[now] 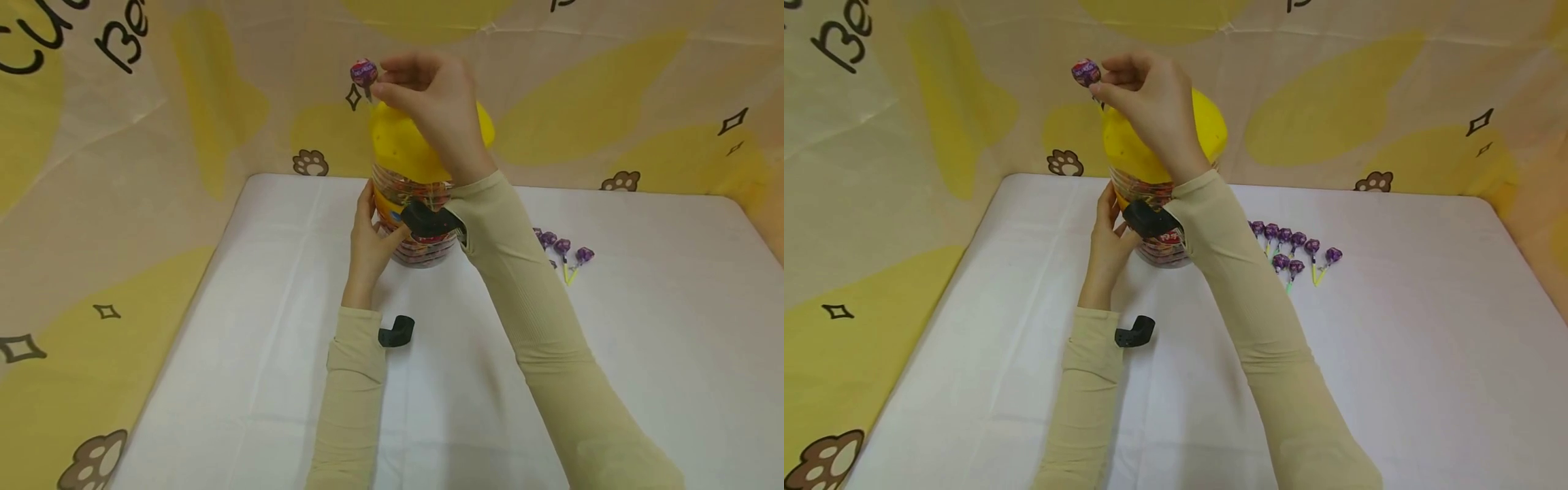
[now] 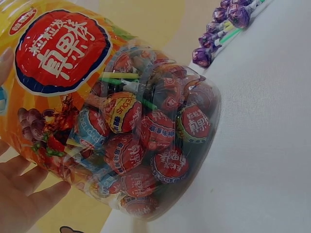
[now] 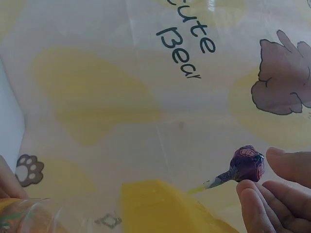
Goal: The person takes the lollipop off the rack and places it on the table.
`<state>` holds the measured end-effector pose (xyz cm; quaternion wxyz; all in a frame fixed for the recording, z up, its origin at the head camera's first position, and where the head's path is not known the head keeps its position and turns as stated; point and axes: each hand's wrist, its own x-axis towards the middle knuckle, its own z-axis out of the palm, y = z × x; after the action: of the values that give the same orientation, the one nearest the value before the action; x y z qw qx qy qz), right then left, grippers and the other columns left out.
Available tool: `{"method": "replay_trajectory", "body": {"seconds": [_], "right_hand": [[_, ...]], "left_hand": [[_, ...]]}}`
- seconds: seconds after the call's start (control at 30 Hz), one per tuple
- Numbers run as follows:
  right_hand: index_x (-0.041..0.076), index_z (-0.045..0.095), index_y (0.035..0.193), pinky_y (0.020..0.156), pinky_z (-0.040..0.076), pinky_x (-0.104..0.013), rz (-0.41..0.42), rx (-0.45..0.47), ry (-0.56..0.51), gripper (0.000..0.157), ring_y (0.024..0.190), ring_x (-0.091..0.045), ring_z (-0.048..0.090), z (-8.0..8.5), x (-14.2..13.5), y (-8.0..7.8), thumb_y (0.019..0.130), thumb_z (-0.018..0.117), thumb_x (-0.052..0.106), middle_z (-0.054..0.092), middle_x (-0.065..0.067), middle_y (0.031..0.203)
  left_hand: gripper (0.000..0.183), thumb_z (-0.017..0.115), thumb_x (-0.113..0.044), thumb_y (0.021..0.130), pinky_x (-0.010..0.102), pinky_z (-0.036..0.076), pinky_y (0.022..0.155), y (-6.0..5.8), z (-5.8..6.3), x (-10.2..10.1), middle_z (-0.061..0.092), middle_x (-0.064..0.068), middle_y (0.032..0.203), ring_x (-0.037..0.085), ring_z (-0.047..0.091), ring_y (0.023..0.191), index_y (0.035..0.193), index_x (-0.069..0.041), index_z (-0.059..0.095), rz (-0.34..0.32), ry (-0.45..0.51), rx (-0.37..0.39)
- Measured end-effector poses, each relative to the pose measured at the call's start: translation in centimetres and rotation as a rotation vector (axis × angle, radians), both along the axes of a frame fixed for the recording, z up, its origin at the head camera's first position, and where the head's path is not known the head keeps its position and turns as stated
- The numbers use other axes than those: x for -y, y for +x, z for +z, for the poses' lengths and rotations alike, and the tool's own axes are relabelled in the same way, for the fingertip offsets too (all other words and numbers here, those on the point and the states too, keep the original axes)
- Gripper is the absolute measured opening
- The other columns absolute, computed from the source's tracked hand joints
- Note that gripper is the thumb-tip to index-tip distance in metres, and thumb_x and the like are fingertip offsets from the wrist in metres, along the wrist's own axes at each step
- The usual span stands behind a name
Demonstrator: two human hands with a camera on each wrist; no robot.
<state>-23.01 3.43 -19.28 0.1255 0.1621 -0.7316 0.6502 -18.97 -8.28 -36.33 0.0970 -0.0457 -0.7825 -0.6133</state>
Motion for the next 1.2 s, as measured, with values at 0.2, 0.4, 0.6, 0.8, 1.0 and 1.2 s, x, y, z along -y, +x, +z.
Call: {"method": "replay_trajectory", "body": {"seconds": [0.2, 0.4, 0.6, 0.8, 1.0, 1.2], "right_hand": [[-0.001, 0.066, 0.112, 0.082, 0.051, -0.019, -0.048, -0.026, 0.146, 0.033, 0.090, -0.016, 0.065, 0.2, 0.7, -0.5, 0.082, 0.074, 0.011, 0.067, -0.012, 0.102], [0.002, 0.067, 0.111, 0.082, 0.051, -0.017, -0.072, -0.065, 0.215, 0.033, 0.090, -0.014, 0.065, 0.2, 1.2, -0.8, 0.082, 0.074, 0.016, 0.068, -0.008, 0.103], [0.004, 0.070, 0.106, 0.080, 0.050, -0.016, -0.108, -0.082, 0.240, 0.028, 0.087, -0.011, 0.065, 0.1, 1.5, -1.0, 0.083, 0.072, 0.019, 0.070, -0.005, 0.102], [0.003, 0.071, 0.103, 0.080, 0.050, -0.016, -0.120, -0.086, 0.194, 0.026, 0.086, -0.011, 0.065, 0.0, 1.5, -1.0, 0.083, 0.073, 0.018, 0.070, -0.005, 0.099], [0.001, 0.071, 0.102, 0.081, 0.050, -0.017, -0.128, -0.108, 0.113, 0.025, 0.085, -0.012, 0.065, -0.2, 1.5, -1.0, 0.082, 0.074, 0.015, 0.070, -0.006, 0.099], [-0.001, 0.071, 0.102, 0.081, 0.051, -0.018, -0.123, -0.121, 0.045, 0.026, 0.086, -0.013, 0.065, -0.4, 1.5, -1.1, 0.081, 0.074, 0.014, 0.070, -0.009, 0.099]], "left_hand": [[0.087, 0.072, -0.009, 0.083, 0.045, 0.032, 0.108, 0.0, -0.1, 0.1, 0.022, 0.005, 0.154, 0.021, 0.026, 0.139, 0.151, -0.014, 0.018, -0.007, 0.006, -0.011], [0.087, 0.072, -0.012, 0.083, 0.046, 0.032, 0.108, 0.1, 0.0, 0.1, 0.023, 0.005, 0.154, 0.021, 0.027, 0.139, 0.151, -0.014, 0.019, -0.007, 0.007, -0.023], [0.086, 0.073, -0.013, 0.083, 0.044, 0.033, 0.108, 0.1, 0.2, 0.1, 0.024, 0.005, 0.154, 0.021, 0.028, 0.138, 0.151, -0.013, 0.019, -0.009, 0.005, -0.025], [0.087, 0.073, -0.011, 0.083, 0.042, 0.034, 0.107, 0.0, 0.1, 0.2, 0.023, 0.006, 0.154, 0.021, 0.027, 0.138, 0.151, -0.011, 0.018, -0.009, -0.003, -0.031], [0.087, 0.073, -0.012, 0.083, 0.044, 0.034, 0.107, -0.1, -0.1, 0.2, 0.023, 0.007, 0.154, 0.023, 0.028, 0.138, 0.151, -0.012, 0.018, -0.006, -0.009, -0.036], [0.088, 0.073, -0.013, 0.083, 0.045, 0.033, 0.107, -0.2, -0.2, 0.2, 0.023, 0.006, 0.154, 0.023, 0.027, 0.138, 0.151, -0.012, 0.018, -0.006, -0.009, -0.040]]}}
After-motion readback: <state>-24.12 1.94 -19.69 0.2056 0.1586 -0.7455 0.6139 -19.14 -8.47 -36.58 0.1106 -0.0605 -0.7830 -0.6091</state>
